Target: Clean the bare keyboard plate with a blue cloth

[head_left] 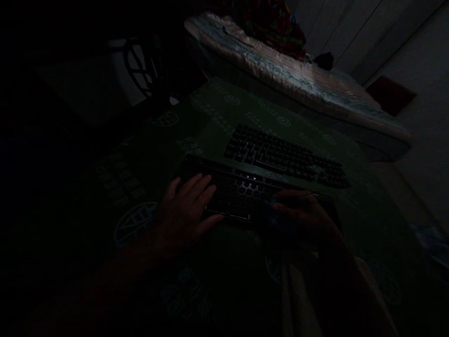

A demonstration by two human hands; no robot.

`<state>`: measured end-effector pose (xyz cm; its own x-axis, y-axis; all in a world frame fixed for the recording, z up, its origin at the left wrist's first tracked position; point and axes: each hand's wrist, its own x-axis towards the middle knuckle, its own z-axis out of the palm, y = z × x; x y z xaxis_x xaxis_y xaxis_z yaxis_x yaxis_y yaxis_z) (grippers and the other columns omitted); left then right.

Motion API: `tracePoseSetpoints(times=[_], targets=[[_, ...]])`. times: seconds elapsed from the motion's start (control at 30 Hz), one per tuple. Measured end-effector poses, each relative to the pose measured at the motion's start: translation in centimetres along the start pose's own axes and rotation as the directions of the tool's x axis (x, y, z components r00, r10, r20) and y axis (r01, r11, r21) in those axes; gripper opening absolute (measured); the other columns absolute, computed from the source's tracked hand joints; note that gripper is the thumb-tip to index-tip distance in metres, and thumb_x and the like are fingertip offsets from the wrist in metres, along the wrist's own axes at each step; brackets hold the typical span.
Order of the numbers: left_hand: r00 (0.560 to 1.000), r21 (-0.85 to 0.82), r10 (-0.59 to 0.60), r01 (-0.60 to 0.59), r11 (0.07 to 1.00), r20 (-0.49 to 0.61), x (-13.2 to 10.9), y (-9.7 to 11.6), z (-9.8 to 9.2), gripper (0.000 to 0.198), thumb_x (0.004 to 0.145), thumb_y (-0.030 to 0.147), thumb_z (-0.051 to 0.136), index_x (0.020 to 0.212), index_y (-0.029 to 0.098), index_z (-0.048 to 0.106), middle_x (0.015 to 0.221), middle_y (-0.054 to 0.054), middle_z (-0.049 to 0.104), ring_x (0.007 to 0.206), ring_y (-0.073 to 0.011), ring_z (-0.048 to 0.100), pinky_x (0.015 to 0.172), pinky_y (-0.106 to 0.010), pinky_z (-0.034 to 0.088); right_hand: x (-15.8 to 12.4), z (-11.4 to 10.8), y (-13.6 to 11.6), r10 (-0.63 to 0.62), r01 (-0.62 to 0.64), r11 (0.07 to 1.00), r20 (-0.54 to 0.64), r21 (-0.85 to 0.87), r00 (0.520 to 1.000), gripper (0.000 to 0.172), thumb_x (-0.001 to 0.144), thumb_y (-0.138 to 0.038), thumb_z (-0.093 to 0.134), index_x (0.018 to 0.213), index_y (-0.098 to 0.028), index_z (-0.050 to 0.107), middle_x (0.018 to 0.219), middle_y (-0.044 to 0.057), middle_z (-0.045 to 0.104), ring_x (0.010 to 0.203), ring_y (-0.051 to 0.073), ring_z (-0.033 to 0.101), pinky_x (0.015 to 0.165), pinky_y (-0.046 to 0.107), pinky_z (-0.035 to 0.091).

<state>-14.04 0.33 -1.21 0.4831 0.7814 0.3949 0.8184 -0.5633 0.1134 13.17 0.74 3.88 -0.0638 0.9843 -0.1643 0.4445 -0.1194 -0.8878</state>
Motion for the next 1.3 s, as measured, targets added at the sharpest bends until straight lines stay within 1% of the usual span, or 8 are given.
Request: tracePoseSetpoints(times=[0.17, 0.33, 0.47, 0.63, 0.77, 0.97, 1.2, 1.3], targets=[[1.000, -0.030, -0.028, 0.028, 0.999, 0.007, 0.0, 0.0, 0.1, 0.049, 0.087, 0.046, 0.044, 0.123, 0.014, 0.052, 0.133, -0.019, 0.051, 0.125, -0.0358, 0.043, 0.101, -0.061, 0.028, -0.2, -0.5, -0.2, -0.012, 0.012, 1.000, -0.006, 0.007, 1.000, 0.024, 0.065, -0.036, 0.075, 0.077, -0.016, 0.070, 0.073, 0.005, 0.069, 0.064, 0.018, 0.063, 0.055, 0.028, 0.050], [0.999, -0.038, -0.030, 0.031, 0.999, 0.025, 0.0, 0.0, -0.1, 0.049, 0.087, 0.047, 0.044, 0.124, 0.016, 0.051, 0.135, -0.018, 0.049, 0.126, -0.0351, 0.043, 0.102, -0.061, 0.027, -0.2, 0.3, -0.3, -0.107, 0.117, 0.992, 0.150, -0.057, 0.983, 0.019, 0.072, -0.035, 0.069, 0.075, -0.016, 0.071, 0.071, 0.004, 0.067, 0.063, 0.016, 0.060, 0.054, 0.026, 0.048], [0.999, -0.042, -0.040, 0.040, 0.998, 0.022, 0.0, 0.0, 0.0, 0.048, 0.087, 0.048, 0.044, 0.124, 0.018, 0.051, 0.135, -0.017, 0.050, 0.127, -0.0341, 0.042, 0.103, -0.059, 0.026, -0.5, 0.2, -0.6, -0.102, 0.114, 0.993, 0.238, -0.034, 0.966, 0.017, 0.074, -0.033, 0.068, 0.076, -0.017, 0.071, 0.072, 0.004, 0.067, 0.064, 0.015, 0.060, 0.056, 0.026, 0.048], [1.000, -0.026, -0.020, 0.020, 0.999, 0.010, 0.0, 0.0, 0.0, 0.049, 0.087, 0.046, 0.044, 0.123, 0.013, 0.052, 0.133, -0.019, 0.050, 0.125, -0.0358, 0.043, 0.101, -0.061, 0.028, -0.3, 0.6, -0.5, -0.138, 0.143, 0.990, 0.204, -0.010, 0.969, 0.012, 0.075, -0.029, 0.067, 0.079, -0.018, 0.072, 0.075, 0.002, 0.068, 0.069, 0.015, 0.062, 0.059, 0.025, 0.049], [1.000, -0.033, -0.017, 0.017, 0.999, 0.004, 0.0, -0.1, -0.1, 0.048, 0.087, 0.045, 0.045, 0.122, 0.014, 0.052, 0.133, -0.019, 0.051, 0.125, -0.0358, 0.043, 0.101, -0.061, 0.028, -0.4, 0.0, -0.2, -0.065, 0.072, 0.997, 0.204, -0.027, 0.977, 0.014, 0.073, -0.030, 0.070, 0.078, -0.017, 0.071, 0.074, 0.003, 0.068, 0.066, 0.015, 0.062, 0.057, 0.026, 0.049], [1.000, -0.019, -0.009, 0.009, 1.000, 0.009, 0.1, -0.2, 0.0, 0.048, 0.087, 0.045, 0.044, 0.122, 0.014, 0.051, 0.133, -0.019, 0.051, 0.125, -0.0361, 0.044, 0.100, -0.061, 0.030, -0.4, -0.6, -0.4, -0.054, 0.054, 0.999, 0.033, -0.006, 0.998, 0.019, 0.067, -0.033, 0.075, 0.077, -0.017, 0.071, 0.073, 0.004, 0.069, 0.067, 0.018, 0.063, 0.057, 0.028, 0.050], [1.000, 0.021, 0.015, -0.015, 1.000, -0.007, 0.0, -0.3, 0.1, 0.047, 0.088, 0.045, 0.044, 0.122, 0.013, 0.050, 0.133, -0.020, 0.051, 0.124, -0.0366, 0.044, 0.099, -0.061, 0.031, -0.2, 0.4, -0.5, -0.105, 0.110, 0.994, 0.199, -0.017, 0.974, 0.016, 0.073, -0.033, 0.069, 0.076, -0.018, 0.072, 0.072, 0.003, 0.067, 0.064, 0.015, 0.060, 0.056, 0.026, 0.049], [1.000, 0.026, 0.016, -0.015, 1.000, -0.021, 0.0, -0.3, 0.2, 0.047, 0.088, 0.046, 0.043, 0.122, 0.014, 0.050, 0.132, -0.020, 0.051, 0.124, -0.0361, 0.045, 0.098, -0.061, 0.032, -0.4, -0.8, -0.5, -0.022, 0.025, 0.999, 0.119, -0.023, 0.993, 0.019, 0.068, -0.034, 0.073, 0.077, -0.017, 0.071, 0.074, 0.004, 0.068, 0.064, 0.016, 0.061, 0.056, 0.026, 0.049]])
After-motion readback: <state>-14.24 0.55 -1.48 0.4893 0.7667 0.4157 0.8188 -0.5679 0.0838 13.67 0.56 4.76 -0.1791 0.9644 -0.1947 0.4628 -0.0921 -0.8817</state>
